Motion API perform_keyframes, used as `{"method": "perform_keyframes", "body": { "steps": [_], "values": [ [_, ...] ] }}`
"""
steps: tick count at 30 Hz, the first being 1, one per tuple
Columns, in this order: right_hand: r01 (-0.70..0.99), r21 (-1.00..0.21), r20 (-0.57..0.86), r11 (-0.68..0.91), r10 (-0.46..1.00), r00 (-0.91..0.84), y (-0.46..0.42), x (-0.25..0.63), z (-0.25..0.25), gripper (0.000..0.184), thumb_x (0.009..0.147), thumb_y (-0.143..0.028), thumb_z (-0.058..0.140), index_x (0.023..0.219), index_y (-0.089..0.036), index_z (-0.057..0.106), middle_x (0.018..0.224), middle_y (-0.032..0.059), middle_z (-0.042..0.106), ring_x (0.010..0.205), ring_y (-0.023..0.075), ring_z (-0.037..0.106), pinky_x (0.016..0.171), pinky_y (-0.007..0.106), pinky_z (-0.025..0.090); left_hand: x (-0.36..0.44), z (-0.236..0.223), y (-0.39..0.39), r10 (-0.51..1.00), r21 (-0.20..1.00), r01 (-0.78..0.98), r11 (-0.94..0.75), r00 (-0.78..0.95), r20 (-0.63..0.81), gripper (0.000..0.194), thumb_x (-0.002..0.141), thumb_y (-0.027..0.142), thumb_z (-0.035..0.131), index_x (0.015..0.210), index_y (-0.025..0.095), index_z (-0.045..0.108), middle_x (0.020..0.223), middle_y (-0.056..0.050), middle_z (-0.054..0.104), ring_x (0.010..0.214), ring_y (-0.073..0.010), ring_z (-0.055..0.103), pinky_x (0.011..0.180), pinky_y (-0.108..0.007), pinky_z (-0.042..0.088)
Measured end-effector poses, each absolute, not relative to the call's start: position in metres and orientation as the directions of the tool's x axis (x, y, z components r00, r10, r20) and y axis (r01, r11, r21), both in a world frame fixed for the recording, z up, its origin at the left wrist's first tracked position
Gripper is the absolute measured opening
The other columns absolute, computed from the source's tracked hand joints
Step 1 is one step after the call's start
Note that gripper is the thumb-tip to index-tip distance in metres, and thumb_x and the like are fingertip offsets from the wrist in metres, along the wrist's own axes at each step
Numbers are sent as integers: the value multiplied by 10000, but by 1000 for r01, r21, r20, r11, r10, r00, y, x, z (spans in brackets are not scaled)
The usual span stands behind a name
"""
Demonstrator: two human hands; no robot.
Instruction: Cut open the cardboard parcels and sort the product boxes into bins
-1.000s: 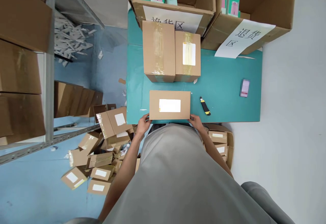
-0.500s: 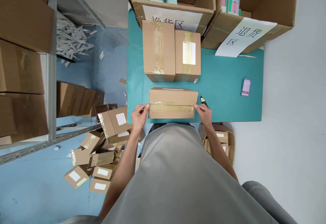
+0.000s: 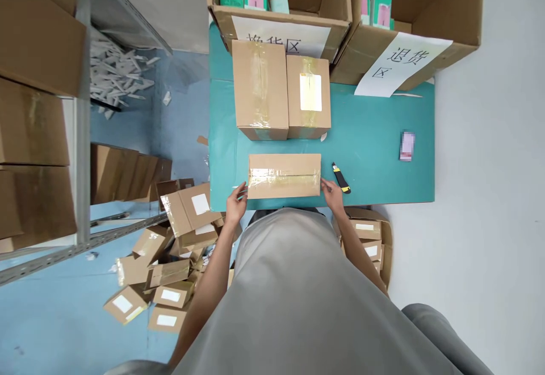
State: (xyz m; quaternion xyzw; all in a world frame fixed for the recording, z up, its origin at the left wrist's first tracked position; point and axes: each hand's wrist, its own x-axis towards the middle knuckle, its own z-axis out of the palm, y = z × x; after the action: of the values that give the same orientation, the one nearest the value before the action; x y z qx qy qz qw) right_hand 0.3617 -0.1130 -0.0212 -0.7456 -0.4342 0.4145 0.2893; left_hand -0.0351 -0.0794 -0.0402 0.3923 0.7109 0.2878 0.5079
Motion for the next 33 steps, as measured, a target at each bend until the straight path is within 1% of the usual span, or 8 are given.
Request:
{"method": "perform_keyframes", "body": {
  "steps": [4, 8, 13, 18, 21, 25, 27, 33],
  "values": [
    [379, -775, -453, -506, 862, 225, -129, 360, -37, 572, 829, -511, 707, 1294, -216, 864, 1185, 122, 831, 984, 315, 754, 987, 500, 653, -33, -45, -86, 839, 802, 252, 542, -108, -533, 661, 807, 350, 764, 1437, 154, 752, 1402, -193, 787, 1275, -344, 760, 1105, -533, 651],
    [373, -773, -473, -514, 858, 201, -131, 350, -42, 591, 784, -546, 766, 1263, -211, 857, 1121, 103, 820, 958, 323, 741, 973, 522, 667, -27, -43, -81, 844, 806, 258, 532, -89, -529, 704, 773, 360, 806, 1445, 158, 747, 1380, -183, 794, 1329, -366, 727, 1104, -532, 645],
    [368, -774, -478, -514, 857, 192, -124, 344, -40, 541, 786, -654, 815, 1118, -229, 858, 1080, 121, 787, 1028, 359, 730, 991, 540, 656, -24, -38, -74, 859, 806, 316, 501, -72, -506, 580, 728, 486, 867, 1215, 173, 834, 1427, -194, 752, 1373, -403, 683, 1134, -566, 625],
    [349, -797, -453, -492, 870, 192, -122, 350, -23, 647, 780, -834, 797, 998, -226, 833, 1189, 154, 755, 1011, 326, 730, 963, 510, 660, -26, -31, -73, 863, 825, 266, 498, -55, -503, 518, 673, 512, 869, 1092, 208, 850, 1475, -168, 697, 1443, -405, 646, 1216, -566, 573],
    [355, -817, -410, -455, 890, 197, -120, 355, -5, 678, 812, -881, 770, 957, -222, 834, 1216, 153, 735, 1022, 315, 734, 943, 465, 659, -28, -19, -74, 868, 845, 207, 493, -57, -493, 537, 682, 561, 868, 1086, 207, 859, 1493, -162, 683, 1464, -396, 636, 1264, -551, 535],
    [409, -829, -320, -382, 923, 214, -115, 358, 17, 650, 942, -828, 694, 1087, -221, 875, 1166, 137, 748, 1124, 321, 726, 962, 427, 639, -30, -2, -71, 905, 880, 210, 425, -103, -412, 525, 816, 641, 833, 1119, 215, 881, 1495, -157, 698, 1500, -373, 616, 1302, -533, 493],
    [436, -822, -304, -365, 930, 206, -112, 357, 20, 635, 979, -803, 662, 1118, -224, 884, 1133, 127, 760, 1121, 313, 726, 963, 422, 630, -29, 1, -68, 917, 883, 250, 398, -119, -380, 542, 844, 679, 819, 1116, 215, 889, 1478, -155, 711, 1479, -368, 630, 1309, -546, 482],
    [447, -804, -337, -392, 920, 200, -107, 348, 2, 755, 982, -883, 556, 1099, -204, 863, 1128, 144, 778, 1091, 307, 725, 903, 401, 619, -26, -16, -62, 879, 813, 336, 476, -151, -452, 584, 837, 757, 805, 1001, 201, 879, 1337, -172, 771, 1344, -359, 706, 1252, -536, 525]
  ]
}}
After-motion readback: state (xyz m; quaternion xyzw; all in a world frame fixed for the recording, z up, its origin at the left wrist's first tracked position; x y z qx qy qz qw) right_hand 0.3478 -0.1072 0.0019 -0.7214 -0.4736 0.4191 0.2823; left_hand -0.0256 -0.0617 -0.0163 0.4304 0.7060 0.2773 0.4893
